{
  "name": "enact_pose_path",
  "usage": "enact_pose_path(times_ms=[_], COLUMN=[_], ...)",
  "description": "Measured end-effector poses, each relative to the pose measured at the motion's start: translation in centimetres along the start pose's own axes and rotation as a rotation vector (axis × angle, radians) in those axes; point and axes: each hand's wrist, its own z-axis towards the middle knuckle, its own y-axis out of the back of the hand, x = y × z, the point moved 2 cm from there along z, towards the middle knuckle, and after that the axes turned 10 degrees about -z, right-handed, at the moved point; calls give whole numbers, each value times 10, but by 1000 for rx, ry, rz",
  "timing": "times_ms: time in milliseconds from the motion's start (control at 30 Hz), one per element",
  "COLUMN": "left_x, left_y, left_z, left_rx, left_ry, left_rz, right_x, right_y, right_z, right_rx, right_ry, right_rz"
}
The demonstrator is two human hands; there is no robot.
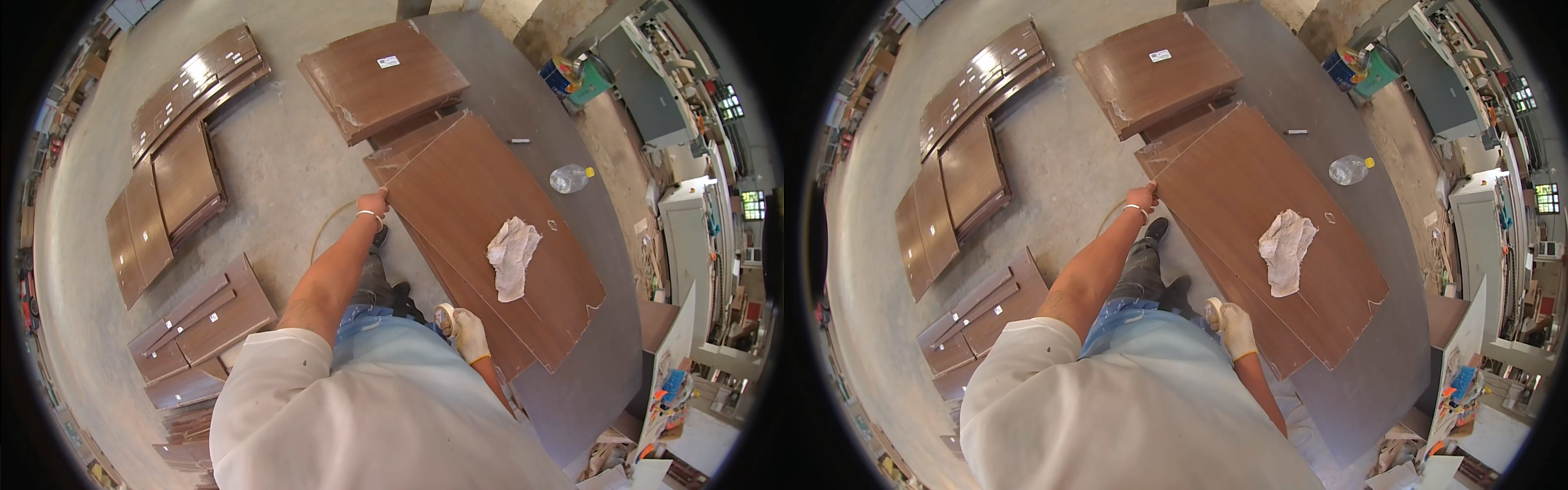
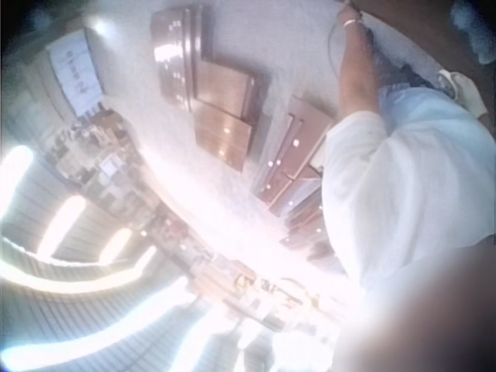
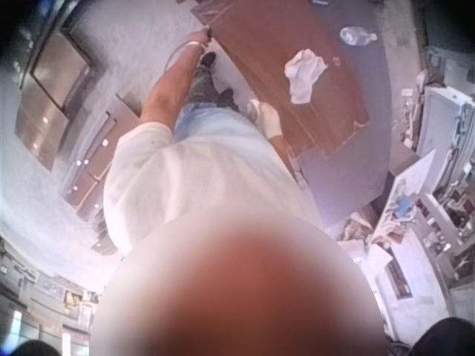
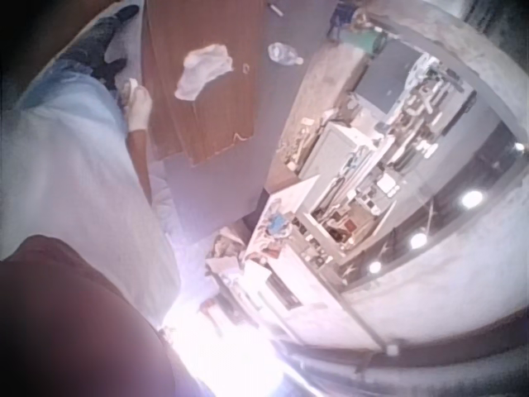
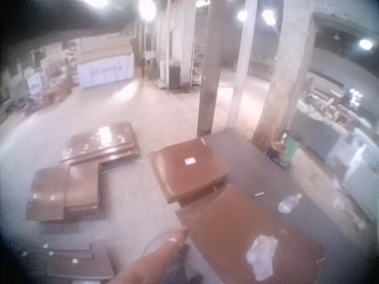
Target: The person wipes a large brown wooden panel with a cloth, pours liquid from a bottle onto the cloth, and continues wiping. They apply masking tape along the panel edges, then lift and stack the panel with others. The cycle repeats with additional panels.
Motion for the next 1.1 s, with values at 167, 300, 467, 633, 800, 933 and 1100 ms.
enact_pose_path(times_ms=[167, 300, 467, 633, 800, 933, 1100], left_x=[17, 21, 16, 11, 0, -25, -61], left_y=[-2, -2, 25, 58, 60, 54, 50], left_z=[-21, -23, -6, 16, 28, 35, 21], left_rx=[108, 120, 240, 483, 558, 670, 661], left_ry=[-28, -5, -21, -77, -306, -580, -626], left_rz=[-43, -171, 11, 158, 329, 658, 850], right_x=[2, 25, 79, 140, 213, 272, 325], right_y=[2, -5, -30, -59, -85, -104, -126], right_z=[13, 30, 67, 121, 169, 192, 225], right_rx=[-82, -32, 38, 129, 169, 198, 80], right_ry=[86, 10, -23, 51, 107, 140, 155], right_rz=[-139, -92, 51, 31, -60, -224, -473])
